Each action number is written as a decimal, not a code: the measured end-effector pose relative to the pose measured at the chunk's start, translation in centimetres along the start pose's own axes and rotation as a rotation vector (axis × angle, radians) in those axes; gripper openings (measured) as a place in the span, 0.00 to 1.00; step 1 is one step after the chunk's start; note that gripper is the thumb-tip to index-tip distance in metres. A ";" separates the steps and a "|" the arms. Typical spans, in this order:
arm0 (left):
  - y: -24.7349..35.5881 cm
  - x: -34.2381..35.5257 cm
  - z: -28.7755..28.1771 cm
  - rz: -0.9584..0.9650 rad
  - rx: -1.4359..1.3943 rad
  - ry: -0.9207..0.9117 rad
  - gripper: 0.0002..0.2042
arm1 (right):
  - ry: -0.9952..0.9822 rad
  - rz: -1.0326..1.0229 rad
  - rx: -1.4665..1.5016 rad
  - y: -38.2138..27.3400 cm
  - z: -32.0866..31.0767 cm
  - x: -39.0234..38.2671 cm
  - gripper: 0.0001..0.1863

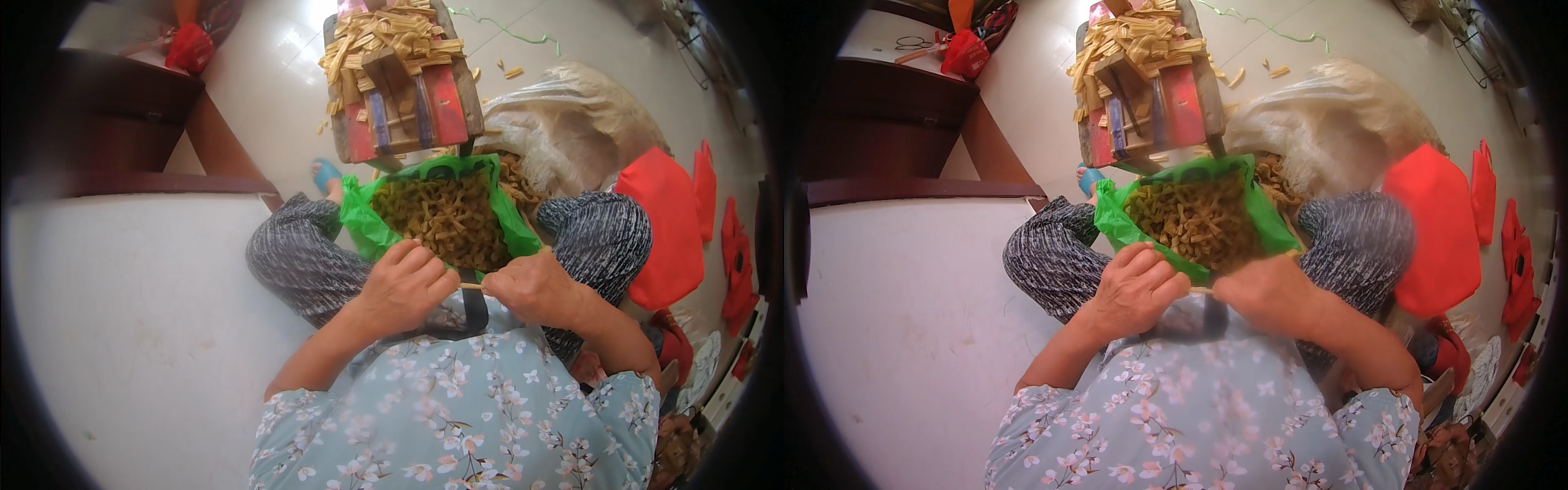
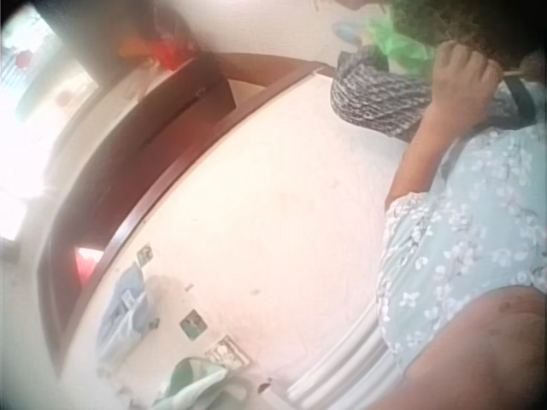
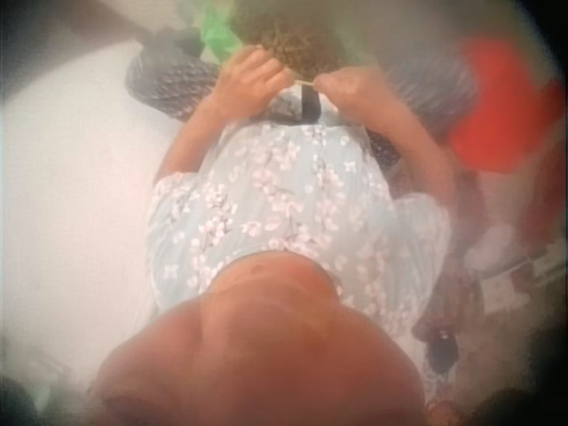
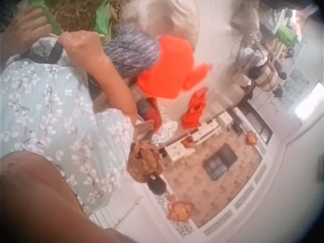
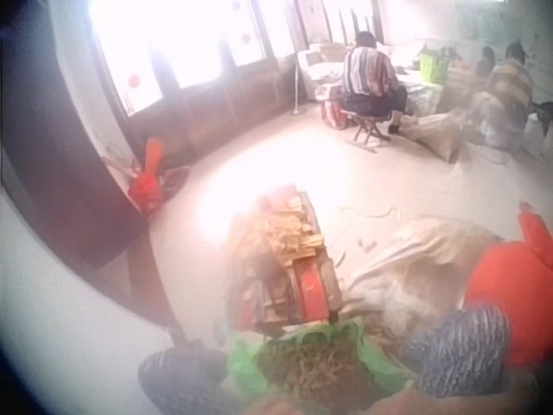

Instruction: The person ties individual sticks of dried bean curd into knots by hand and places the finished knots into a green bag.

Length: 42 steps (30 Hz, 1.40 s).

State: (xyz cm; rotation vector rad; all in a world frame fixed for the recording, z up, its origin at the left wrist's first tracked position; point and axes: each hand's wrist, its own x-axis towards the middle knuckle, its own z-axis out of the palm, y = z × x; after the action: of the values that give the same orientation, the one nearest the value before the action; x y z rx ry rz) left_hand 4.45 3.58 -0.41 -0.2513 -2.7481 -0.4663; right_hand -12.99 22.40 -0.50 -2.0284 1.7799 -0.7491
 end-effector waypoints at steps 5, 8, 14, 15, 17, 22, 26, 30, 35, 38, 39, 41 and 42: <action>-3.3 1.8 0.1 -0.210 -0.021 0.056 0.10 | 0.089 0.072 -0.116 3.2 -1.1 3.3 0.05; -7.6 3.6 -0.6 -0.279 0.058 0.189 0.06 | 0.285 0.035 -0.269 7.7 -2.2 6.8 0.05; -13.1 6.9 -2.6 -0.509 0.007 0.436 0.05 | 0.587 -0.134 -0.376 11.1 -5.0 16.3 0.04; -14.0 7.2 -2.6 -0.534 -0.007 0.443 0.06 | 0.569 -0.133 -0.409 12.0 -5.1 17.1 0.03; -15.7 7.3 -1.5 -0.513 -0.023 0.477 0.06 | 0.531 -0.130 -0.474 13.7 -4.7 17.9 0.02; -16.7 3.8 -0.3 -0.743 -0.117 0.487 0.06 | 0.223 0.259 -0.370 15.0 -3.8 14.8 0.07; -12.8 1.4 -0.4 -0.474 -0.159 0.372 0.07 | 0.349 0.153 -0.176 14.0 -3.5 11.0 0.08; -9.3 1.4 0.2 -0.581 -0.503 0.440 0.11 | 0.358 -0.112 -0.326 9.2 -2.8 10.3 0.13; -6.3 2.0 1.1 -0.903 -1.577 -0.047 0.14 | 0.340 -0.359 -0.472 6.6 -1.2 10.6 0.10; -5.8 1.3 1.2 -0.980 -1.639 0.008 0.14 | 0.302 -0.331 -0.429 6.9 -1.2 9.8 0.18; -5.4 1.3 1.0 -0.968 -1.625 0.028 0.13 | 0.270 -0.283 -0.391 7.1 -1.6 9.3 0.19; -5.1 1.0 0.1 -0.886 -1.758 0.133 0.12 | 0.410 -0.167 -0.348 8.1 -2.1 8.4 0.20; -5.1 0.8 -0.4 -0.841 -1.821 0.188 0.11 | 0.480 -0.112 -0.327 8.5 -2.3 8.2 0.20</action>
State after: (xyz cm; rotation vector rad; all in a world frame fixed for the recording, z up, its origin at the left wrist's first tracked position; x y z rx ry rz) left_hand 2.64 -1.20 -1.23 0.5405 -1.2528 -2.7366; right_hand -20.57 13.18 -2.16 -2.3167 2.1819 -1.1186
